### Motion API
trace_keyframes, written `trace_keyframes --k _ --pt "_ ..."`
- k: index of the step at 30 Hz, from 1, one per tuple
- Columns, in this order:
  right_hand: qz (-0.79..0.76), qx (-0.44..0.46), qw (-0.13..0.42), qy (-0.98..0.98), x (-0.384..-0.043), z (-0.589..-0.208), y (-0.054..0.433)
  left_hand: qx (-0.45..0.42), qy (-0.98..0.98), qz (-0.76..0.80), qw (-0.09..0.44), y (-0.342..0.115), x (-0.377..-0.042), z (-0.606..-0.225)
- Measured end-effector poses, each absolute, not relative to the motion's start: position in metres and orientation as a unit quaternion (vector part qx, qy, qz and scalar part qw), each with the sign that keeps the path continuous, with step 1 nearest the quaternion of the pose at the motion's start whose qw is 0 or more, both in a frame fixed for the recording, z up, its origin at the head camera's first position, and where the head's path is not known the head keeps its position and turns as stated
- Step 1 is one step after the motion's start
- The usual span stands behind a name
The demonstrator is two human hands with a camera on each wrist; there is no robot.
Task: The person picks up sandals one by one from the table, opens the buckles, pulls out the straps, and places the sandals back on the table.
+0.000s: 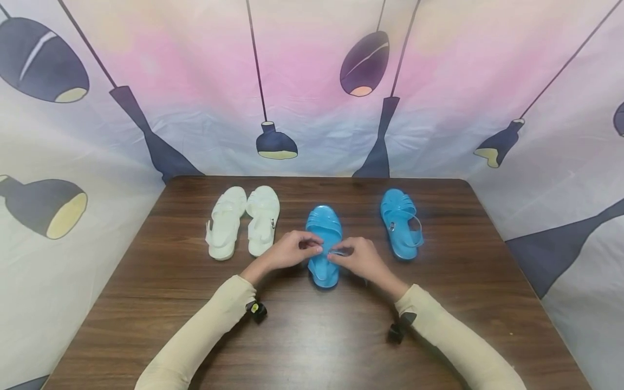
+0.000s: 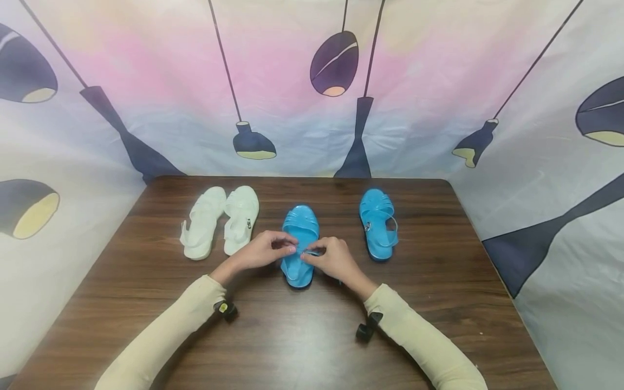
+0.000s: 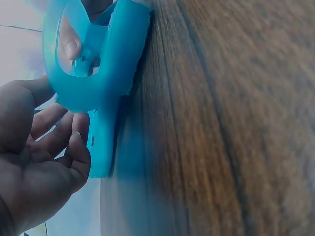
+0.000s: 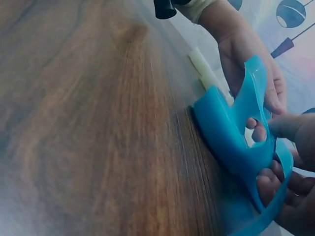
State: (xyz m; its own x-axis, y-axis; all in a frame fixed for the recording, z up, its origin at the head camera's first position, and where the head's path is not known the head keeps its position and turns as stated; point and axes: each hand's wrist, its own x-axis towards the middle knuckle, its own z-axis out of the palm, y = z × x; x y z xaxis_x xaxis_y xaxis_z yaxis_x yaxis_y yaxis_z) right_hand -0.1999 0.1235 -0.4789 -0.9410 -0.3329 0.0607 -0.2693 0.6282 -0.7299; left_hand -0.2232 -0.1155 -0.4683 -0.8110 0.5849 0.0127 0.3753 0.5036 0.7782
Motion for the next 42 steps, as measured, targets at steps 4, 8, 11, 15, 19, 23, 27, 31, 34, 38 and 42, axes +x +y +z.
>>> trace_keyframes --k 4,8,11,15,19,23,27,31,34,38,42 --pt "-0.388 -0.166 0.018 0.906 -0.197 -0.478 0.122 0.292 0.860 0.397 0.132 -0.113 -0.225 -0.469" --pt "-0.379 -0.165 -0.010 0.910 -0.194 -0.479 0.122 0.302 0.860 0.388 0.134 -0.110 -0.226 -0.468" --pt "-0.376 -0.165 -0.028 0.912 -0.192 -0.480 0.121 0.304 0.862 0.383 0.133 -0.108 -0.227 -0.467" --pt "-0.374 -0.166 -0.036 0.912 -0.190 -0.480 0.121 0.300 0.868 0.377 0.122 -0.108 -0.227 -0.466" --pt "-0.378 -0.164 -0.027 0.911 -0.189 -0.480 0.122 0.287 0.870 0.385 0.114 -0.110 -0.226 -0.467" --pt "-0.382 -0.169 -0.017 0.908 -0.190 -0.480 0.124 0.275 0.865 0.406 0.111 -0.114 -0.224 -0.470" --pt "-0.384 -0.173 -0.006 0.907 -0.190 -0.479 0.126 0.275 0.853 0.430 0.110 -0.117 -0.223 -0.472" --pt "-0.386 -0.174 0.002 0.906 -0.190 -0.479 0.127 0.275 0.844 0.446 0.113 -0.119 -0.224 -0.473" --pt "-0.385 -0.174 0.004 0.906 -0.190 -0.478 0.127 0.277 0.842 0.448 0.117 -0.117 -0.225 -0.472" --pt "-0.381 -0.175 0.001 0.908 -0.191 -0.478 0.126 0.295 0.842 0.434 0.123 -0.113 -0.228 -0.470" --pt "-0.384 -0.177 -0.001 0.906 -0.191 -0.479 0.125 0.308 0.842 0.422 0.133 -0.109 -0.231 -0.471"
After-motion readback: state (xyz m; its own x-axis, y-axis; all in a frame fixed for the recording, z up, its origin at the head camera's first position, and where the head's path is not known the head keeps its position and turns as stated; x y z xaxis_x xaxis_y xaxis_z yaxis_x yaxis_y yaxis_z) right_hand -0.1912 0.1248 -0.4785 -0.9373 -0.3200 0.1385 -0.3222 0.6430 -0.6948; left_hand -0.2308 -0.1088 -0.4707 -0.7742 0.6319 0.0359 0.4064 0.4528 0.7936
